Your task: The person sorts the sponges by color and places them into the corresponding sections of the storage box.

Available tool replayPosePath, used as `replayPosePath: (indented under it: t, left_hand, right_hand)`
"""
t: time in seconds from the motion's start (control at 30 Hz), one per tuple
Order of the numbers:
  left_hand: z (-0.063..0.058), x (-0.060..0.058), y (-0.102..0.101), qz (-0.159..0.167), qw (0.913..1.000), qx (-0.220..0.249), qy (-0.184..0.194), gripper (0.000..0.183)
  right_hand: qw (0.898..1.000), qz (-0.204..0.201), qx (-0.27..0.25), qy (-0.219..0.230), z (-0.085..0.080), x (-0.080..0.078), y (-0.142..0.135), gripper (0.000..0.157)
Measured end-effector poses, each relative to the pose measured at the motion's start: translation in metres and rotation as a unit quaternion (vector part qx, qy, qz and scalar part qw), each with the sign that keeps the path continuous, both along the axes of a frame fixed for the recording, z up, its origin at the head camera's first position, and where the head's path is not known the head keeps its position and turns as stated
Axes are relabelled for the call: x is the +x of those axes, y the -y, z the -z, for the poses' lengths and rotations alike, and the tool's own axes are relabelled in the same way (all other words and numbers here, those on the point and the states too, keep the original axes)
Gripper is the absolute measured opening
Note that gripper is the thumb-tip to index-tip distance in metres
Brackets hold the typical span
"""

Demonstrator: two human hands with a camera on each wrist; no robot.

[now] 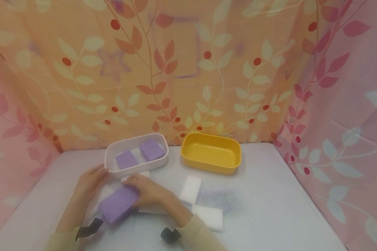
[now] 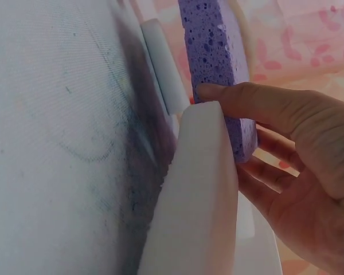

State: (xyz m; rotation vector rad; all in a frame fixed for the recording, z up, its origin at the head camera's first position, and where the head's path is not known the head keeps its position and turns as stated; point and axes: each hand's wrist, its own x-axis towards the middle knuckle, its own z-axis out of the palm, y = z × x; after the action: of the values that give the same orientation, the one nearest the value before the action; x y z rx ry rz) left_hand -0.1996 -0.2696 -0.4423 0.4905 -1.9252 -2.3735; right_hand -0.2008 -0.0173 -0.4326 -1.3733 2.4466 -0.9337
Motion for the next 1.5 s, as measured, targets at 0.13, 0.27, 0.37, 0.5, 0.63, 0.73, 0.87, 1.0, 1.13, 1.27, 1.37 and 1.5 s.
replayPosePath:
  t: [0.13, 0.27, 0.37, 0.5, 0.63, 0.73, 0.87, 1.0, 1.13, 1.27, 1.37, 1.5]
  left_hand:
    - [-0.002, 0.000, 0.000, 0.002, 1.0000, 0.003, 0.005, 0.064]
    - [-0.004, 0.000, 0.000, 0.003, 0.9999, 0.004, 0.010, 0.064]
    - [-0.005, 0.001, 0.000, 0.002, 0.9999, 0.006, 0.011, 0.064]
    - [-0.005, 0.000, 0.000, 0.003, 0.9999, 0.007, 0.011, 0.065]
    - [-0.005, 0.000, 0.001, 0.006, 0.9998, 0.013, 0.010, 0.066]
    - [-0.005, -0.001, 0.002, 0.006, 0.9997, 0.022, 0.013, 0.066]
    - [-0.005, 0.000, 0.003, 0.006, 0.9995, 0.026, 0.016, 0.066]
    - [-0.005, 0.000, 0.002, 0.005, 0.9997, 0.018, 0.019, 0.066]
    - [-0.006, 0.001, 0.001, 0.005, 0.9996, 0.015, 0.024, 0.066]
    - [-0.007, 0.001, 0.001, 0.006, 0.9995, 0.013, 0.028, 0.065]
    - [-0.007, 0.001, 0.000, 0.005, 0.9996, 0.008, 0.025, 0.065]
    - [-0.006, 0.002, 0.000, 0.003, 0.9998, 0.006, 0.020, 0.065]
  right_hand:
    - [1.000, 0.017, -0.008, 0.025, -0.002, 0.000, -0.001, 0.082]
    - [0.998, 0.026, -0.023, 0.050, -0.003, -0.001, -0.001, 0.081]
    - [0.997, 0.031, -0.031, 0.062, -0.003, -0.002, -0.001, 0.079]
    - [0.995, 0.038, -0.041, 0.077, -0.004, -0.002, -0.001, 0.078]
    - [0.991, 0.040, -0.065, 0.110, -0.008, -0.001, -0.003, 0.076]
    - [0.988, 0.040, -0.084, 0.124, -0.011, 0.000, -0.004, 0.075]
    - [0.987, 0.050, -0.091, 0.119, -0.015, 0.000, -0.006, 0.073]
    - [0.988, 0.062, -0.091, 0.108, -0.015, 0.000, -0.008, 0.073]
    - [0.989, 0.067, -0.095, 0.086, -0.014, 0.000, -0.009, 0.073]
    - [0.990, 0.070, -0.101, 0.073, -0.014, -0.001, -0.010, 0.072]
    - [0.989, 0.071, -0.106, 0.069, -0.013, -0.001, -0.010, 0.072]
    - [0.989, 0.072, -0.110, 0.068, -0.013, -0.001, -0.012, 0.073]
